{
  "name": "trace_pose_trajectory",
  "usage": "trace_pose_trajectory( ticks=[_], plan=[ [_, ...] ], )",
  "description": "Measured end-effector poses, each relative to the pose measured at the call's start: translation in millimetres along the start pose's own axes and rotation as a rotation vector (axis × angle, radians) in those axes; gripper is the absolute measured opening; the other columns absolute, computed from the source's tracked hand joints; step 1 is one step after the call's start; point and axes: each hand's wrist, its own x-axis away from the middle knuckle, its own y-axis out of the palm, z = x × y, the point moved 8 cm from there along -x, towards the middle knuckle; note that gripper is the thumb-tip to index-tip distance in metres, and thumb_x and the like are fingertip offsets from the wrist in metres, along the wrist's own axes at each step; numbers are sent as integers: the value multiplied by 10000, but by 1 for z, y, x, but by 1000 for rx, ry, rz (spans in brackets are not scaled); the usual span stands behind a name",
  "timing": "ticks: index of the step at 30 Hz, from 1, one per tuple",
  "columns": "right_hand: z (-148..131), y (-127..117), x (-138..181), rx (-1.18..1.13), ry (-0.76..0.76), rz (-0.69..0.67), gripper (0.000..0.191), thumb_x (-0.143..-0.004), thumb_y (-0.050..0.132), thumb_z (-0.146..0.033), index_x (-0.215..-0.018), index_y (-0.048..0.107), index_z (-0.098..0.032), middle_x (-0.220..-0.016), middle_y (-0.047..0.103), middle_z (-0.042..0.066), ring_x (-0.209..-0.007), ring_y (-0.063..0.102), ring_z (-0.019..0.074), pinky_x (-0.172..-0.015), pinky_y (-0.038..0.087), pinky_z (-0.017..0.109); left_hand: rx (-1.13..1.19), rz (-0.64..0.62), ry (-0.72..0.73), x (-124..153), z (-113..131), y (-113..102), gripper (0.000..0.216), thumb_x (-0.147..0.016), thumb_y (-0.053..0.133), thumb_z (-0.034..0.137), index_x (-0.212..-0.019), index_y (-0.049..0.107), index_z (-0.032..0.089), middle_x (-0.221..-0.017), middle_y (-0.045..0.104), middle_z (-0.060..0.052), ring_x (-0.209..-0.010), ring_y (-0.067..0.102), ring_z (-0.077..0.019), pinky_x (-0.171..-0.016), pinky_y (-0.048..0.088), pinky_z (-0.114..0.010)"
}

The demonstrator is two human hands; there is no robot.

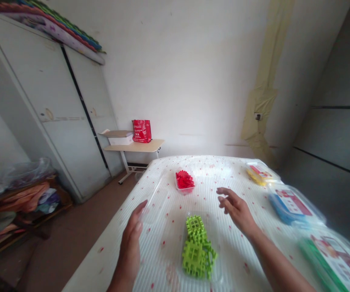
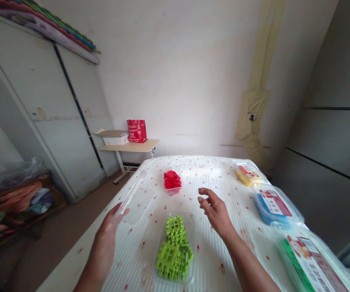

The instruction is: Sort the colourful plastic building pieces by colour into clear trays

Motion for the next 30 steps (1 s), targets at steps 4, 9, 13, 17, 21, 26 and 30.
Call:
trace_pose_trajectory(
  ticks=[4,9,13,17,21,26,30],
  plan=[
    [-54,13,4,-8,-194,-49,412,-859,431,-433,-1218,464,-234,-1201,547,94,-744,575,132,-566,467,245,432,-242,-196,25,34,39,599,-805,315,607,-938,686,156,-1147,638,-116,-1107,550,-295,-1022,343,-506],
    [-88,22,13,-155,-267,-65,381,-875,419,-411,-1211,484,-245,-866,612,30,-599,532,104,-512,442,235,620,-497,-413,49,55,70,665,-807,265,642,-1013,689,174,-1098,662,-134,-1046,595,-301,-1000,342,-535],
    [-89,13,13,-239,-182,12,309,-792,515,-412,-1021,586,-218,-628,517,-30,-489,447,85,-450,395,222,647,-483,-511,61,45,79,603,-825,292,603,-945,700,176,-973,705,-127,-899,657,-282,-895,433,-512],
    [-65,5,9,-197,-10,30,362,-706,545,-382,-1014,565,-193,-582,498,-46,-444,401,78,-406,335,214,298,-494,-429,57,30,80,571,-791,379,606,-702,681,130,-642,681,-104,-554,629,-194,-525,480,-301],
    [-19,12,11,-102,172,-77,334,-668,511,-330,-954,565,-166,-501,461,-66,-405,378,79,-401,295,220,-46,-425,-279,36,16,77,388,-718,555,523,-612,588,151,-498,541,12,-448,493,-98,-433,373,-189],
    [23,27,16,-36,250,-164,283,-641,473,-260,-885,575,-161,-476,453,-73,-411,370,83,-418,281,221,-163,-377,-255,18,-22,87,335,-698,560,459,-803,615,146,-665,633,-23,-578,579,-148,-476,420,-213],
    [31,33,15,47,221,-186,276,-641,451,-219,-877,582,-161,-473,470,-68,-430,401,95,-455,316,229,-247,-332,-218,7,-42,98,363,-707,560,439,-898,637,139,-795,689,-71,-769,637,-201,-642,469,-252]
  ],
)
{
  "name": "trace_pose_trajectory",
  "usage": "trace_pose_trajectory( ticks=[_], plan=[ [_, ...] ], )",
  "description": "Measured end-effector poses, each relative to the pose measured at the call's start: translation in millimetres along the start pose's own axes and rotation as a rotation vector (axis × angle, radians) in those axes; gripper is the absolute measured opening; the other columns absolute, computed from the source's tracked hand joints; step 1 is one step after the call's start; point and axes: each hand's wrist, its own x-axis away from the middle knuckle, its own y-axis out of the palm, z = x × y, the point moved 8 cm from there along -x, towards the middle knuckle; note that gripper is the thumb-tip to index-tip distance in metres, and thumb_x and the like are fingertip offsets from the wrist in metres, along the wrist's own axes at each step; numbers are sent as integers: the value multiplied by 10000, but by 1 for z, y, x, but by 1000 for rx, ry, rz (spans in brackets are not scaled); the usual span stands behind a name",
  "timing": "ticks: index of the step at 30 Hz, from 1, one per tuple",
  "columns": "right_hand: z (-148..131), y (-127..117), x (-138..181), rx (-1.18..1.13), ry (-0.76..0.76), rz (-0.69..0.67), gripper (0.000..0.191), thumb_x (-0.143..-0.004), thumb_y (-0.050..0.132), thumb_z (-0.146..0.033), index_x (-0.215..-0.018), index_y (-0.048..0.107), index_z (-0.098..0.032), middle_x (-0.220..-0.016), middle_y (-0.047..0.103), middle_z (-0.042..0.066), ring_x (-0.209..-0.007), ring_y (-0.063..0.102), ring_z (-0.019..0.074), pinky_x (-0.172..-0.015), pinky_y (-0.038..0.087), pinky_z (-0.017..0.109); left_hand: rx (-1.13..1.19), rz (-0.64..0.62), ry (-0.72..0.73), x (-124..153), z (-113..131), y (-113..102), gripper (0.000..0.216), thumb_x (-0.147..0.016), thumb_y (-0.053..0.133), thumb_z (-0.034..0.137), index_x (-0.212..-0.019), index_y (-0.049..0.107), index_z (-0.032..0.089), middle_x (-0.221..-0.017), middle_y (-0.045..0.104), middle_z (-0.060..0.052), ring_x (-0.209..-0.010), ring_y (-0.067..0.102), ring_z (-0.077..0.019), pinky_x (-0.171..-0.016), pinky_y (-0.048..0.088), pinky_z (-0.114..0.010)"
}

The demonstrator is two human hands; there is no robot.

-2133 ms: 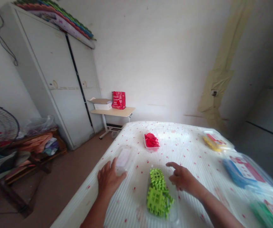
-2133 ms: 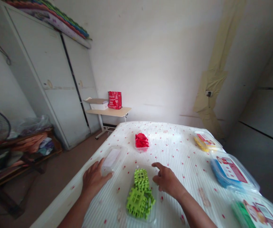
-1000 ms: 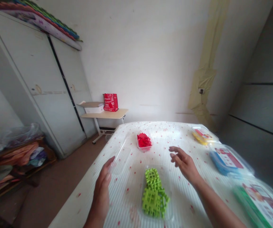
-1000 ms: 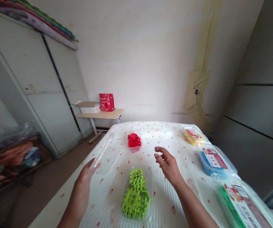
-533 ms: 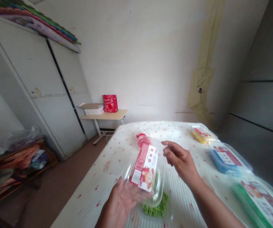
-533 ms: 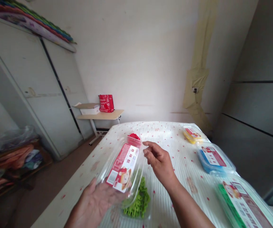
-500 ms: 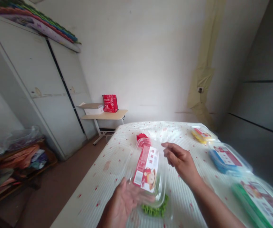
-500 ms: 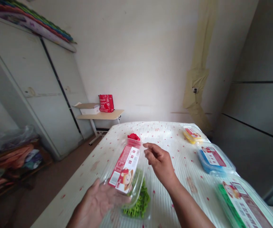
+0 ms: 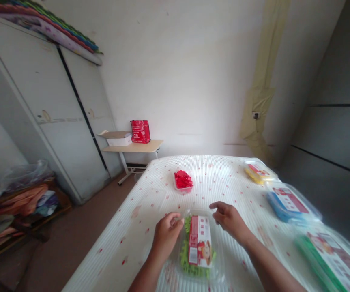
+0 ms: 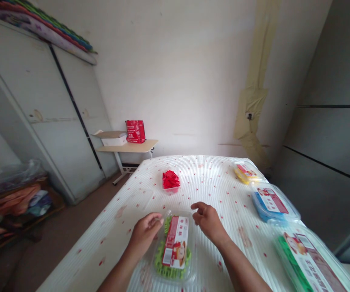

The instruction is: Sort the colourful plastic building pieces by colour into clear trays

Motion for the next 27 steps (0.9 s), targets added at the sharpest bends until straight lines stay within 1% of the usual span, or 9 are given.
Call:
trace_pose_trajectory(
  ticks=[2,4,7,10,16,18,21,25,27],
  plan=[
    [-2,0,0,62,-32,15,264,-652,442,-212,-869,585,-165,-473,465,-67,-452,425,102,-483,336,232,28,-10,-5,-7,0,7,355,-696,575,434,-878,639,136,-771,689,-67,-773,637,-201,-662,462,-252],
    [-4,-1,0,125,-65,38,250,-673,438,-218,-866,590,-174,-477,452,-68,-469,433,105,-501,341,232,102,-20,-31,-12,2,12,305,-686,586,428,-789,631,145,-694,665,-36,-696,622,-176,-606,439,-231],
    [-6,-2,1,214,-100,81,224,-702,447,-251,-849,603,-185,-490,446,-62,-485,431,106,-507,325,231,211,-16,-93,-19,0,18,255,-665,600,410,-602,545,169,-482,512,48,-467,489,-105,-468,334,-201],
    [-5,-3,2,273,-92,114,197,-715,456,-278,-803,609,-191,-512,473,-47,-503,446,111,-514,313,234,255,-13,-112,-26,-4,24,312,-641,615,413,-517,441,186,-413,378,87,-393,361,-69,-429,253,-200],
    [-2,-4,0,307,-52,120,181,-727,462,-287,-807,602,-204,-558,536,-30,-532,486,120,-528,324,235,319,6,-114,-31,-18,34,300,-604,632,405,-519,454,179,-452,419,72,-452,398,-82,-468,281,-208],
    [-1,-3,-1,297,-34,108,162,-729,464,-291,-744,593,-194,-576,554,-16,-550,497,120,-534,331,235,341,2,-113,-30,-20,35,301,-597,640,412,-522,471,175,-457,431,71,-460,408,-85,-477,290,-209],
    [2,2,-2,201,33,62,173,-726,455,-285,-602,526,-188,-532,532,-15,-502,475,103,-497,320,229,386,-16,-113,-29,-20,35,300,-594,643,428,-547,502,167,-472,455,67,-471,431,-90,-484,303,-208],
    [10,12,1,-102,186,-21,189,-698,443,-294,-533,437,-205,-383,404,-69,-332,326,69,-377,223,225,456,-44,-118,-27,-21,38,301,-592,645,432,-567,503,168,-489,477,63,-477,453,-95,-488,322,-208],
    [11,16,2,-225,207,-45,189,-674,446,-297,-510,416,-208,-354,379,-77,-307,300,65,-357,200,224,485,-48,-116,-27,-21,40,288,-594,648,413,-570,494,170,-495,479,65,-475,450,-91,-491,326,-206]
  ],
)
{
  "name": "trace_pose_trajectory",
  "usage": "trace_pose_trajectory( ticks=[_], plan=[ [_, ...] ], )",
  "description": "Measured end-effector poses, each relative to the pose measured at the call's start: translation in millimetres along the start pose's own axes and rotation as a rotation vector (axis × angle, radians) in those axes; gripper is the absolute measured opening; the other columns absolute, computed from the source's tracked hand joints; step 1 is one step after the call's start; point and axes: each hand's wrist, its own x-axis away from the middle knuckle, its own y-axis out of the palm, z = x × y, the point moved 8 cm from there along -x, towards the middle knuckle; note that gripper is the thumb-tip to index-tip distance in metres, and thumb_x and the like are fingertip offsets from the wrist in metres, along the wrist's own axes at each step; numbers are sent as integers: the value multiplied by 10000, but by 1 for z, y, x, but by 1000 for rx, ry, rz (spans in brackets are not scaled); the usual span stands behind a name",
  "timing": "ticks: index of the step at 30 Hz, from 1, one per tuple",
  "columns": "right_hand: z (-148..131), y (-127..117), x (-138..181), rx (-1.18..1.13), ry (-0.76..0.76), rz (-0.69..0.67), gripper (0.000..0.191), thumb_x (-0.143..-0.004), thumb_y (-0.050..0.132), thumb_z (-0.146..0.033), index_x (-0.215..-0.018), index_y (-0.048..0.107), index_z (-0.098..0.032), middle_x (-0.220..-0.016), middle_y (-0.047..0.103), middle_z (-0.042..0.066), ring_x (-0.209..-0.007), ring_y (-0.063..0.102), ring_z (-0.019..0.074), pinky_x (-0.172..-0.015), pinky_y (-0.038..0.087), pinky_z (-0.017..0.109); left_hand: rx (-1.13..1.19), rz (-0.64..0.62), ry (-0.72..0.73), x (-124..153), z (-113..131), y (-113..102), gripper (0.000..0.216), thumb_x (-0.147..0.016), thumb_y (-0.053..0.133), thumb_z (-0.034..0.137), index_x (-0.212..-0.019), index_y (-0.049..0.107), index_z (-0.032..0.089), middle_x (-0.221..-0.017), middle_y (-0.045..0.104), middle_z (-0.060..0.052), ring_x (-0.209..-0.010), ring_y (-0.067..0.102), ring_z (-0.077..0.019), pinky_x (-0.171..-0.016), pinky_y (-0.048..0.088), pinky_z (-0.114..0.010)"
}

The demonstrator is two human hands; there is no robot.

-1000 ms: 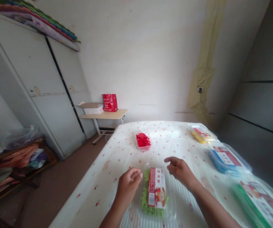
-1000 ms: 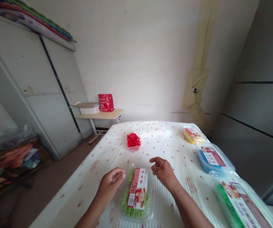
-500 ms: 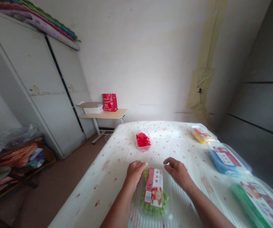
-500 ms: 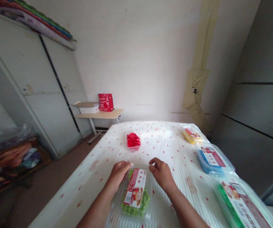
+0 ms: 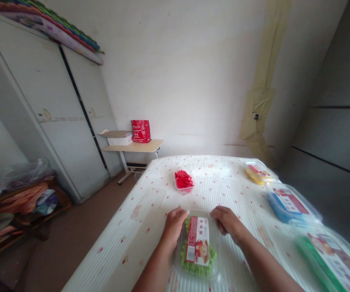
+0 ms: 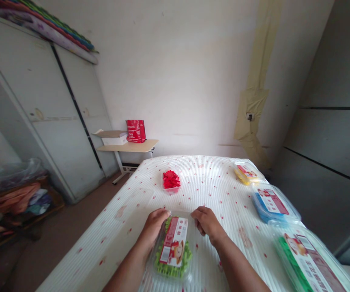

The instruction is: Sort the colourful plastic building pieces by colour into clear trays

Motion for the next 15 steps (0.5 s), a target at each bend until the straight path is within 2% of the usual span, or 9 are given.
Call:
trace_pose_trajectory(
  ticks=[15],
  plan=[
    [17,2,-11,-242,32,-46,143,-571,512,-289,-503,423,-201,-364,391,-86,-302,265,40,-345,154,215,63,53,8,0,-2,0,201,-582,632,323,-563,501,172,-486,487,65,-469,462,-91,-486,327,-203]
  ],
)
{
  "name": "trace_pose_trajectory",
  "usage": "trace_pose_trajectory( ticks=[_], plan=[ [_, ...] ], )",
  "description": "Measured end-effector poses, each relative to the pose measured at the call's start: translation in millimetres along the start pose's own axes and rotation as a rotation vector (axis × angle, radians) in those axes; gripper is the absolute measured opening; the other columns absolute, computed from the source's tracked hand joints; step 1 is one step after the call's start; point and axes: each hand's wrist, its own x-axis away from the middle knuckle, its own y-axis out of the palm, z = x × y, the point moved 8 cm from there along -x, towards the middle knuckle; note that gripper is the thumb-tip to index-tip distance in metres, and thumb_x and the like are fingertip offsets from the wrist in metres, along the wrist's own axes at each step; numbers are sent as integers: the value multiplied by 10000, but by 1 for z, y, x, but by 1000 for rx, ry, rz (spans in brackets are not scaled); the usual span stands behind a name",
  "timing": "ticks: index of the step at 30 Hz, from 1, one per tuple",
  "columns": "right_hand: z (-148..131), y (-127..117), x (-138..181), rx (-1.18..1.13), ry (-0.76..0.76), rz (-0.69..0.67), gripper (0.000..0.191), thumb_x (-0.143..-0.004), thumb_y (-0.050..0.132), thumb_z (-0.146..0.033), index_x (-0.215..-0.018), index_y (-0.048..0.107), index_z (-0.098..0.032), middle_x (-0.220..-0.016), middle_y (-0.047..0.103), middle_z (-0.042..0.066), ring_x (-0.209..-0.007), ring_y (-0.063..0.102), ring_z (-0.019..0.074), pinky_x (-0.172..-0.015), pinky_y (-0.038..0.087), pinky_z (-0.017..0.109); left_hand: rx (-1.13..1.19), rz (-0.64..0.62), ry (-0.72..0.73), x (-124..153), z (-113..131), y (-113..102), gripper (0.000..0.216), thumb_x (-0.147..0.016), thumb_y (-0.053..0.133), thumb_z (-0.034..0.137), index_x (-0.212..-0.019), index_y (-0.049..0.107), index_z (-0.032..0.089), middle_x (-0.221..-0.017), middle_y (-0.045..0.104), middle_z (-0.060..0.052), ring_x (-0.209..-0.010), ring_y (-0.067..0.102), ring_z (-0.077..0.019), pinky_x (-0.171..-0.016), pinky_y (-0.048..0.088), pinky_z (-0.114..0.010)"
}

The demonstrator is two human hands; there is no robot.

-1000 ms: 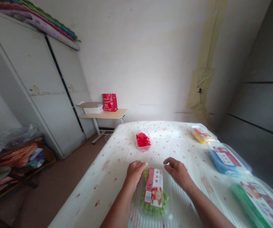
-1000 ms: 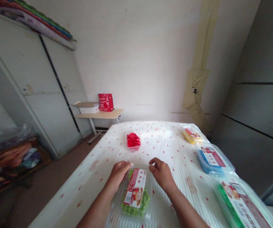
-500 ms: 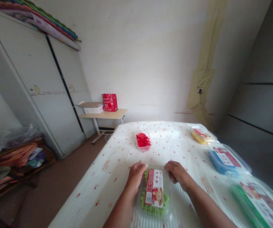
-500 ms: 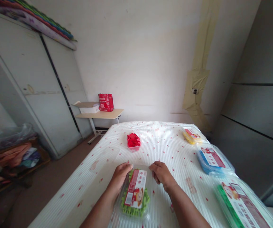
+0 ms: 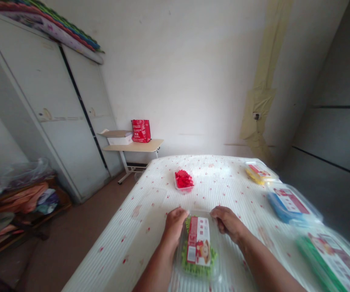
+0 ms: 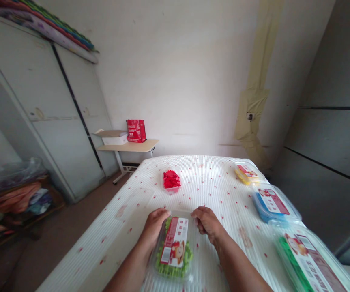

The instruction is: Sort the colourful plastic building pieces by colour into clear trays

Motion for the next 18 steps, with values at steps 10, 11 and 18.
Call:
trace_pose_trajectory(
  ticks=[10,11,18],
  plan=[
    [0,2,0,-4,-18,-21,152,-571,534,-295,-526,433,-192,-390,403,-92,-310,271,31,-348,160,209,-41,20,3,3,2,-1,189,-583,630,315,-557,514,168,-454,468,73,-440,424,-80,-455,283,-194],
    [-2,2,1,12,-26,-19,156,-582,536,-301,-534,435,-191,-394,404,-94,-312,273,30,-349,162,207,-46,18,2,3,3,-1,195,-584,635,320,-558,517,167,-456,470,72,-442,425,-81,-457,287,-195],
    [-21,2,22,210,-82,-24,254,-691,529,-435,-686,463,-190,-411,435,-98,-317,318,38,-344,208,186,-74,-77,44,12,15,1,273,-651,628,420,-590,538,169,-568,545,35,-574,512,-127,-572,388,-224]
  ],
)
